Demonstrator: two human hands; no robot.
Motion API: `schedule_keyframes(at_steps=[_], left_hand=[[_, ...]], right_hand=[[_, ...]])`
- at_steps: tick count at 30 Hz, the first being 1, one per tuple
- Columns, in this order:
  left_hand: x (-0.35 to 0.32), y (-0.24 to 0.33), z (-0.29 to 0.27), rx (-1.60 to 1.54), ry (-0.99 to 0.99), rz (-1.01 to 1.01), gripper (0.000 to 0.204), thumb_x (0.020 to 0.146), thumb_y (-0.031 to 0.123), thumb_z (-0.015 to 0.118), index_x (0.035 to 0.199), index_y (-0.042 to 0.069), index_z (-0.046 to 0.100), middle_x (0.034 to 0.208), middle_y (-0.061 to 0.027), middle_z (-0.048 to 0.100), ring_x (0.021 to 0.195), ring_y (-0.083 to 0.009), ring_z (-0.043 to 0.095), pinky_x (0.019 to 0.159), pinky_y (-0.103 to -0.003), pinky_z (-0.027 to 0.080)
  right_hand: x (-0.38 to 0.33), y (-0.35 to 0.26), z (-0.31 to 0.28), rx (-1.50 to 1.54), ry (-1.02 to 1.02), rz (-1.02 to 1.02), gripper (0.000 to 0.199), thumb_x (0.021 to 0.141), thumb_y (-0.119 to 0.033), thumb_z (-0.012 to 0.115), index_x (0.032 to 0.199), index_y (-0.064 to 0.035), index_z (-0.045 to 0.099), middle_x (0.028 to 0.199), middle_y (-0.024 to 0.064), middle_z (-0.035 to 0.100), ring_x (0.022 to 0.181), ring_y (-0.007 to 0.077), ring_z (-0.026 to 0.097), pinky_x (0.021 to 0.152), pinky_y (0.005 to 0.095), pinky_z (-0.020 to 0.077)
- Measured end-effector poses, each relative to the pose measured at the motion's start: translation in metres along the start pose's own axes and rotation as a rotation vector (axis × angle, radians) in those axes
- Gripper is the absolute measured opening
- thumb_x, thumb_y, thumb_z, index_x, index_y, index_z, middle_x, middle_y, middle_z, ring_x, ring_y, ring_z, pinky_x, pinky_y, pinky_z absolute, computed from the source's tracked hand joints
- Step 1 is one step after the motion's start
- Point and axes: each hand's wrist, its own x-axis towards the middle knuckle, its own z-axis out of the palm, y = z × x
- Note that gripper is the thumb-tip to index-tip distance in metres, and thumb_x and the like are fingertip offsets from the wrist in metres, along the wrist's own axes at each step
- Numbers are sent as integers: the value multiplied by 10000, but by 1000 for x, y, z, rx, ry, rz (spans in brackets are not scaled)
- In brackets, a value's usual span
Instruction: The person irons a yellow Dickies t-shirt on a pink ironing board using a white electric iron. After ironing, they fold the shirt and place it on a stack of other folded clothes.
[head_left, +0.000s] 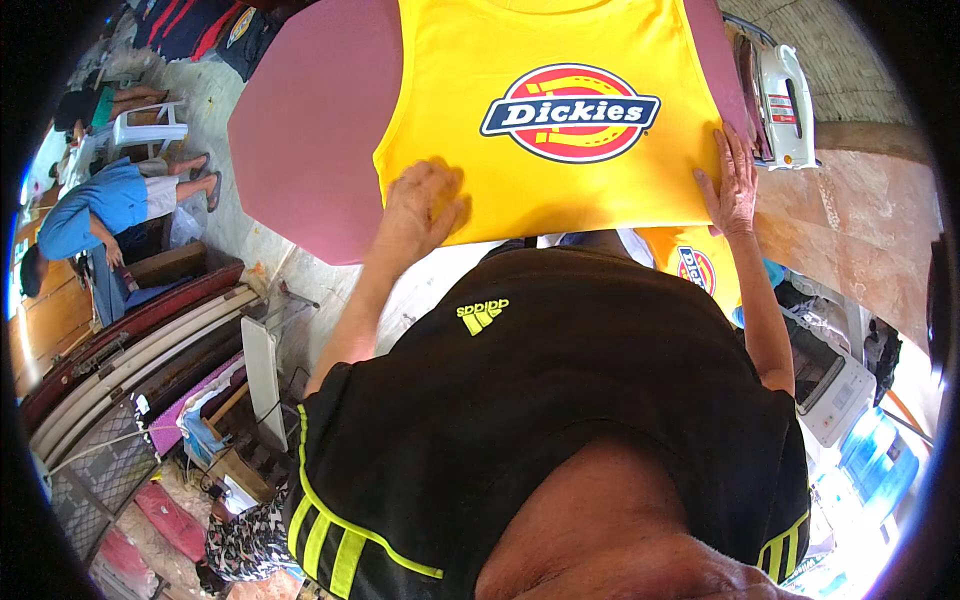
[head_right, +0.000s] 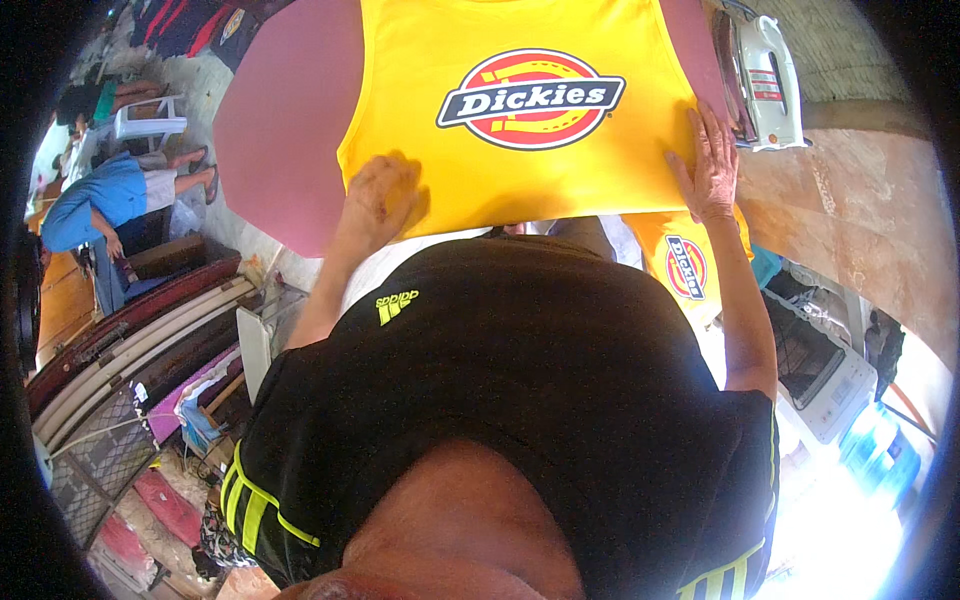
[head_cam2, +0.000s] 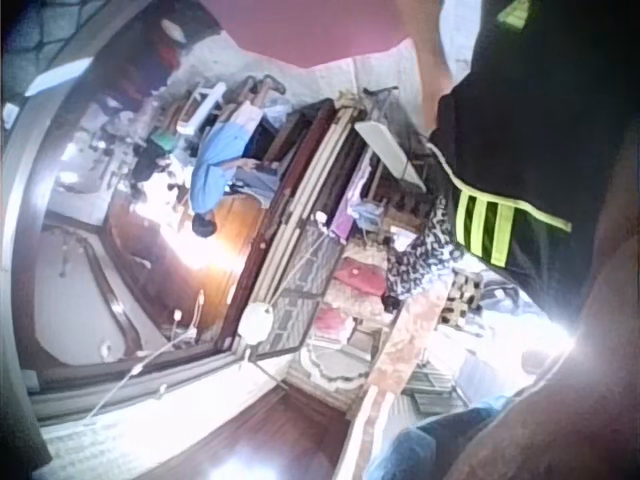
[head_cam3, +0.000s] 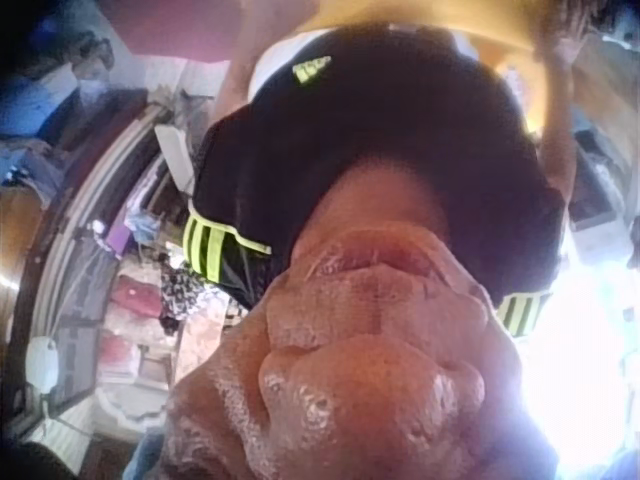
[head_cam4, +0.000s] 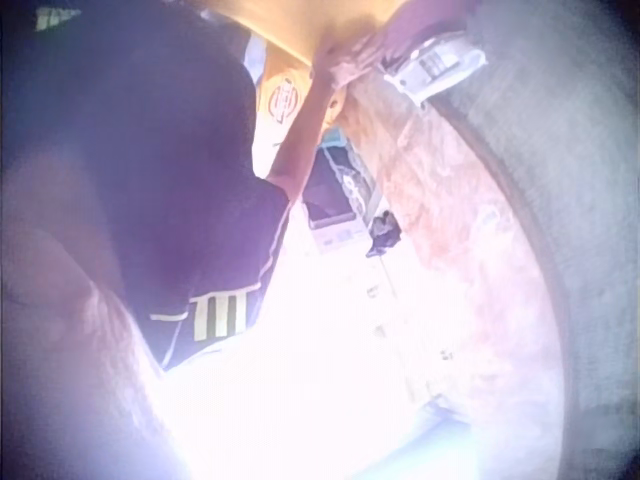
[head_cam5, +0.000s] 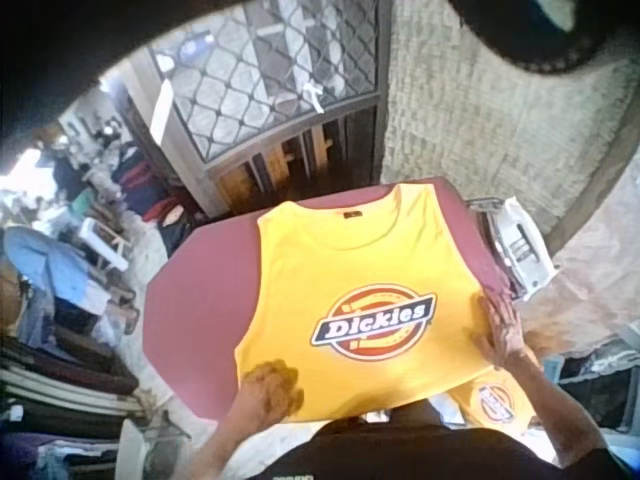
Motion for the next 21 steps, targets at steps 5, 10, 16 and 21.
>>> schedule_keyframes(at_steps=[5, 10, 16, 21], left_hand=[[8, -16, 58, 485, 307, -176, 619, 956, 425, 543, 1466, 90, 441, 1580, -179, 324, 1436, -391, 287, 1116, -603, 212], [42, 9, 64, 460, 486, -196, 512, 940, 416, 574, 1340, 97, 565, 1514, -188, 408, 1413, -387, 318, 1081, -564, 251], [171, 131, 115, -38, 219, 607, 475, 870, 321, 697, 1269, 73, 623, 1435, -154, 472, 1328, -371, 445, 1013, -551, 349], [213, 198, 183, 163, 6, 837, 608, 916, 386, 630, 1439, 113, 482, 1566, -107, 362, 1450, -335, 310, 1120, -561, 269]], right_hand=[[3, -8, -6, -46, -97, 106, 714, 917, -418, 637, 1516, -121, 389, 1609, 95, 319, 1502, 335, 252, 1210, 508, 231], [5, -1, -2, 21, 5, 48, 655, 945, -439, 612, 1488, -124, 424, 1588, 102, 358, 1475, 344, 306, 1216, 509, 239], [11, 46, -28, 381, 90, 214, 487, 982, -337, 583, 1418, -129, 524, 1503, 144, 471, 1371, 366, 463, 1159, 465, 371], [39, 113, -69, -185, 422, 155, 377, 992, -289, 621, 1315, -95, 602, 1257, 151, 646, 1117, 290, 652, 932, 417, 553]])
